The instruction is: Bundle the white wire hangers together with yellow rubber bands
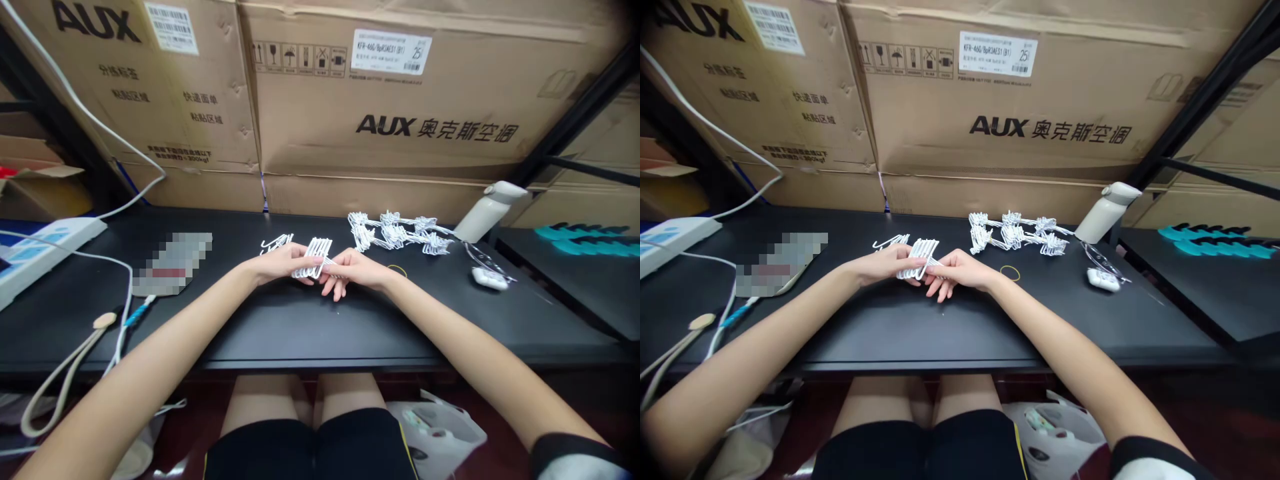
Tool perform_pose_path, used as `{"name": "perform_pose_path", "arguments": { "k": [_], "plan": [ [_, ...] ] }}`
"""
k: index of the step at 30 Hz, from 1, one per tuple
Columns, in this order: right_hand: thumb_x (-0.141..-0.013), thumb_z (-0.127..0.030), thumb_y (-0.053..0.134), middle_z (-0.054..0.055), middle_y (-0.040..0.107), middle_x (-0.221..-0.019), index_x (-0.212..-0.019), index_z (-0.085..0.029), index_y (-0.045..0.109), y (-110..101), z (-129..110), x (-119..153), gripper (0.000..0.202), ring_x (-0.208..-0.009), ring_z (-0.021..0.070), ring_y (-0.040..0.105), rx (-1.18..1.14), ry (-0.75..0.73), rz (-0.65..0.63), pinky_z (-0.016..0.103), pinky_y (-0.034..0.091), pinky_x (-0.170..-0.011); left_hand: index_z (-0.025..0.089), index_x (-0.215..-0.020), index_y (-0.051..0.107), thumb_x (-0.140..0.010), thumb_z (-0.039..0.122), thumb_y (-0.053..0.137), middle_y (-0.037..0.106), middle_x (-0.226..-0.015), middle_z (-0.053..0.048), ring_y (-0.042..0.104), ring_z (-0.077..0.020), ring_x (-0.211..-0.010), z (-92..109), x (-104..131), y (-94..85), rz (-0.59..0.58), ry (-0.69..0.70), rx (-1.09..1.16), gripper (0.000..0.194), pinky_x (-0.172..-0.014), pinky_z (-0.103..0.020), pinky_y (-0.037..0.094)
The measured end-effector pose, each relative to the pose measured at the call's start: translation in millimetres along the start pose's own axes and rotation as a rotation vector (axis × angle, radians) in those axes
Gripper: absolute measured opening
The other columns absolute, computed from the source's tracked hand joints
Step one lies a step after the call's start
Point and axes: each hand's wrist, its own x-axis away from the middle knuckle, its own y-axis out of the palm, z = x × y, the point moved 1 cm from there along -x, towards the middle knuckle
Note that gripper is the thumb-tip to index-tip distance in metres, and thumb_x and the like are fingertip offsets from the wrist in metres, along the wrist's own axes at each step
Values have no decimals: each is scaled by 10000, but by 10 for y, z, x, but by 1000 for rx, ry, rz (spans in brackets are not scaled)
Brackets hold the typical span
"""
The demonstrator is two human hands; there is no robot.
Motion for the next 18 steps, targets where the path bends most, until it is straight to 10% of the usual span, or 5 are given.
{"name": "perform_pose_path", "arguments": {
  "k": [18],
  "plan": [
    [-757,-554,617,145,735,-787,-836,-66,678,0,36,-9,498,-540,167,689,15,-25,-25,205,509,-460,149,-804,702,-658,468,730,694,-757,-40,639,-159,-710,-37,-9,-6,70,0,-71,352,-650,-262,550]
  ]
}}
